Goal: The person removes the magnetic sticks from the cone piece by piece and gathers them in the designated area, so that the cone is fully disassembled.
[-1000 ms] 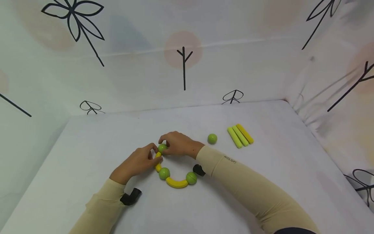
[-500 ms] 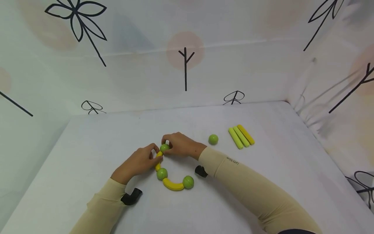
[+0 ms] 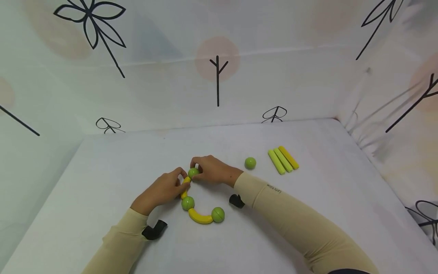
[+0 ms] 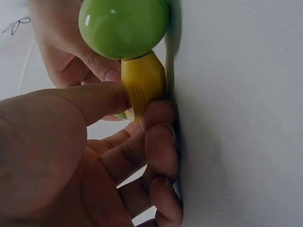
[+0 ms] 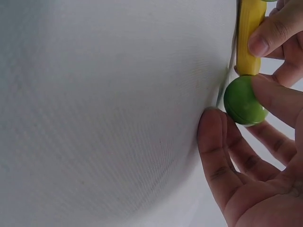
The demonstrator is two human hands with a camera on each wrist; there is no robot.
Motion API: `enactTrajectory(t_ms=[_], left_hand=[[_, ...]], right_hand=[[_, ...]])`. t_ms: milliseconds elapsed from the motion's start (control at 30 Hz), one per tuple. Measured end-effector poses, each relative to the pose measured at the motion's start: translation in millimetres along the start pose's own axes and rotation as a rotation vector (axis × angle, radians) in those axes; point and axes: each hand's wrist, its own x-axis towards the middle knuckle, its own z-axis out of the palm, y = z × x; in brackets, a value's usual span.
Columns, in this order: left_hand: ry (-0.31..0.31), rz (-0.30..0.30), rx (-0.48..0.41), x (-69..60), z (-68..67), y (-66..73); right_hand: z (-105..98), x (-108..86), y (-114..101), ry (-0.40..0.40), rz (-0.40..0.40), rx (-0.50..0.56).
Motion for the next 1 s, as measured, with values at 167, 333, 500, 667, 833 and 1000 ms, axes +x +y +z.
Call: enactTrajectory(t_ms=[167,333,500,667,833,1000], left_hand=[[-0.005,0.002,-0.008,0.0,0.2,0.3],[-0.002,0.000,-0.009,0.2,0.0,0.5],[-0.002,-0.008,-0.008,0.7,0.6,1.1],[-0.002,-0.019,0.001,1.1,1.6,1.3],[0.001,-0.022,0.012,1.6,2.5,1.2],[0.005,-0.023,0.014,0.9,3.6,-1.3]], right_hand=[[0,-2.8,0,0.025,0.016,0.007],[-2,-6.0,3,0.062,0.038,0.034],[-8,-18.6,4,0.086,0.025,0.048],[-17,-43.7,2,0.156,-0.025,0.036],[-20,-71.9,3,0.234,-0.052,-0.025],[-17,-94.2,8,0.318,-0.054,-0.076]])
